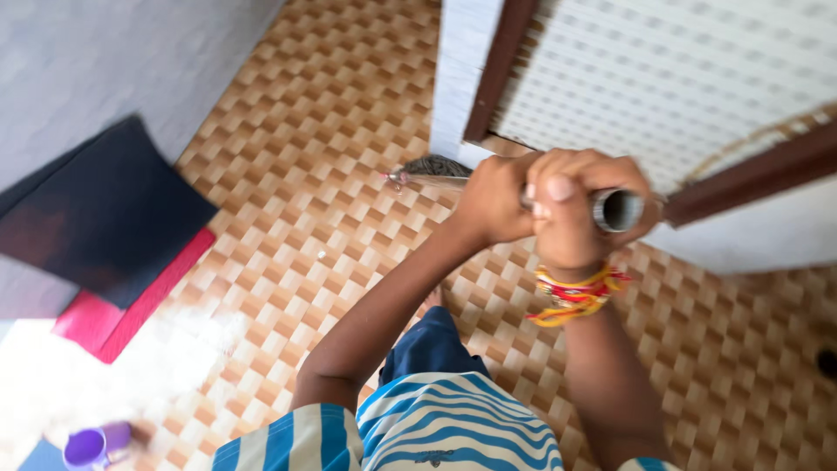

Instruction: The person cleans the tiled floors of a bathroom and a hallway using a wet mop, moving between the spaces to ensure all areas are covered.

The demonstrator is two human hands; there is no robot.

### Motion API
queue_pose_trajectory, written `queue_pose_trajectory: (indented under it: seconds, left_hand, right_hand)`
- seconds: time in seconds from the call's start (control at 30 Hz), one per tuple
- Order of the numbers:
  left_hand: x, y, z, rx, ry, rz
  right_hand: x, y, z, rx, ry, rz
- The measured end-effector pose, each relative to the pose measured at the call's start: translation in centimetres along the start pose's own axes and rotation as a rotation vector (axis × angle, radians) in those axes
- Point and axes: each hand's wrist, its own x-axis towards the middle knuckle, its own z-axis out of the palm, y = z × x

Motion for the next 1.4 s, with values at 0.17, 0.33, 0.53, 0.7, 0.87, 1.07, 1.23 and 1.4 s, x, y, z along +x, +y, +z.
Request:
queue_pose_trajectory:
  seconds: [0.17,0.33,0.53,0.7,0.87,1.07,1.23,1.4]
  left_hand:
    - [-1.5,-7.7,-3.4,-0.03,0.206,0.053]
    - [1.6,-14.3,-5.5,-0.127,0.211,0.044]
    - [5.9,-22.7,-8.0,-0.025,0.216,0.029]
    - [9.8,-29.8,-11.9,-0.068,0.317,-0.049]
    - [14.3,-36.7,-17.9,-0.062,0.286,0.05]
    - [20.9,-46.5,-23.2,-0.173,0.154,0.018]
    - [29.1,-53.0,-25.5,-0.069,0.158,0.055]
    - [37.4,-58.9,-26.3,-0.137,0.159,0.034]
  right_hand:
    - [-1.8,7.0,3.2,-0.123,-0.095,-0.032]
    - [-0.5,13.9,4.1,-0.223,-0.079,-0.009]
    - [1.9,23.4,5.2,-0.224,-0.108,0.004]
    - [4.6,34.4,8.0,-0.407,-0.001,0.045]
    - [8.2,44.3,11.8,-0.502,0.022,0.049]
    - [13.1,52.6,16.2,-0.576,0.011,0.025]
    - [20.4,59.8,17.4,-0.536,-0.049,-0.086]
    - [27.1,68.2,16.6,-0.567,0.034,-0.062]
